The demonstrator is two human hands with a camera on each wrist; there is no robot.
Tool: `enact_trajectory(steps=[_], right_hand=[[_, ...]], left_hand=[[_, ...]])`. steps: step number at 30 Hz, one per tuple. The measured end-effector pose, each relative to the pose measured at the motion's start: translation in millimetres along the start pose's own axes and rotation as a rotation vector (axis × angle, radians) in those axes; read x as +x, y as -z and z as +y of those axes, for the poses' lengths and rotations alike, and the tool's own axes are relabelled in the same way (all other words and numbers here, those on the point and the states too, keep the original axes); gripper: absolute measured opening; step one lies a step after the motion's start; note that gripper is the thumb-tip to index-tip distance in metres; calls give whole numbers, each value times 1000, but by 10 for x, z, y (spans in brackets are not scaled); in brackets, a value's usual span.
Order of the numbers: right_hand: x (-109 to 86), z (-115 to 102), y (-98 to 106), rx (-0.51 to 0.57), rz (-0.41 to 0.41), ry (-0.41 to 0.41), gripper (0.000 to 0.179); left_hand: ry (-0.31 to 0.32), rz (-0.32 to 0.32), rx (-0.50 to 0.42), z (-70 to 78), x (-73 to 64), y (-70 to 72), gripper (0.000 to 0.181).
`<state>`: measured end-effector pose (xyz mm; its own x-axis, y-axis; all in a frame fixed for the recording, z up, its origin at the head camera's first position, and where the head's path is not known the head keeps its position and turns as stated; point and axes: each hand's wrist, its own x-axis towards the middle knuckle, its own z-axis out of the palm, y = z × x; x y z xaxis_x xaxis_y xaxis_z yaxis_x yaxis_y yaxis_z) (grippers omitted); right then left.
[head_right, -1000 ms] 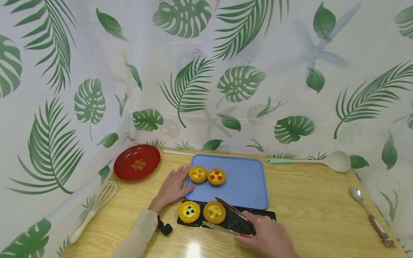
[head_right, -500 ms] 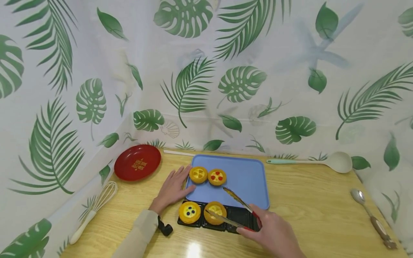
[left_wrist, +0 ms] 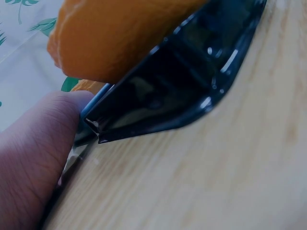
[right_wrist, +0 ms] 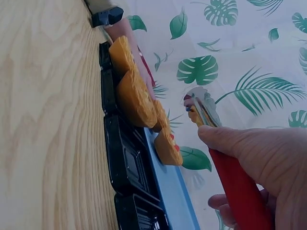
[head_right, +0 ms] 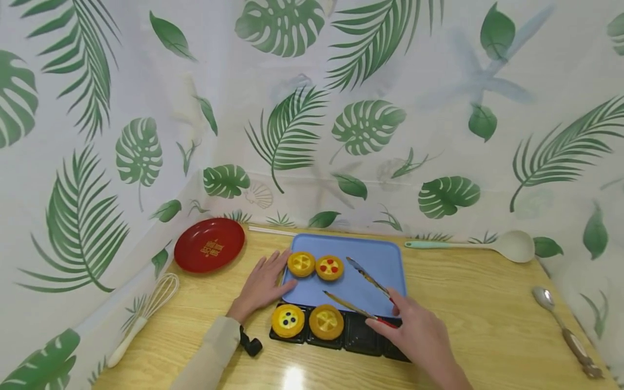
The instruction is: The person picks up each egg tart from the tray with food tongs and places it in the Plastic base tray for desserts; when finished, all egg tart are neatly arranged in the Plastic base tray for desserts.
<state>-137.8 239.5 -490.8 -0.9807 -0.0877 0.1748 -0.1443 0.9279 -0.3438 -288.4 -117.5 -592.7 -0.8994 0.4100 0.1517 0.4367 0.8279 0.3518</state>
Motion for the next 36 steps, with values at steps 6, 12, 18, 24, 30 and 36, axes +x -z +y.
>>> enact_trajectory(steps=[6,12,18,24,30,36], right_hand=[[123,78,-49,-24,-20,27,76],[239,167,-87,-52,-105,36,87],[393,216,-168,-67,-141,58,89],[543,199,-262,-81,-143,83,82],[622,171,-325,-103,-149,103,86],[687,157,-374,-119,-151,104,88]], left_hand=[[2,-9,13,-3,8,4,87],[-6,-10,1,-6,3,0,87],[-3,-9,-4,-19,4,-29,88],[-2,1,0,-16,7,-9,87],[6,-15,5,-9,-4,7,88],[8,-16,9,-9,0,-2,87]])
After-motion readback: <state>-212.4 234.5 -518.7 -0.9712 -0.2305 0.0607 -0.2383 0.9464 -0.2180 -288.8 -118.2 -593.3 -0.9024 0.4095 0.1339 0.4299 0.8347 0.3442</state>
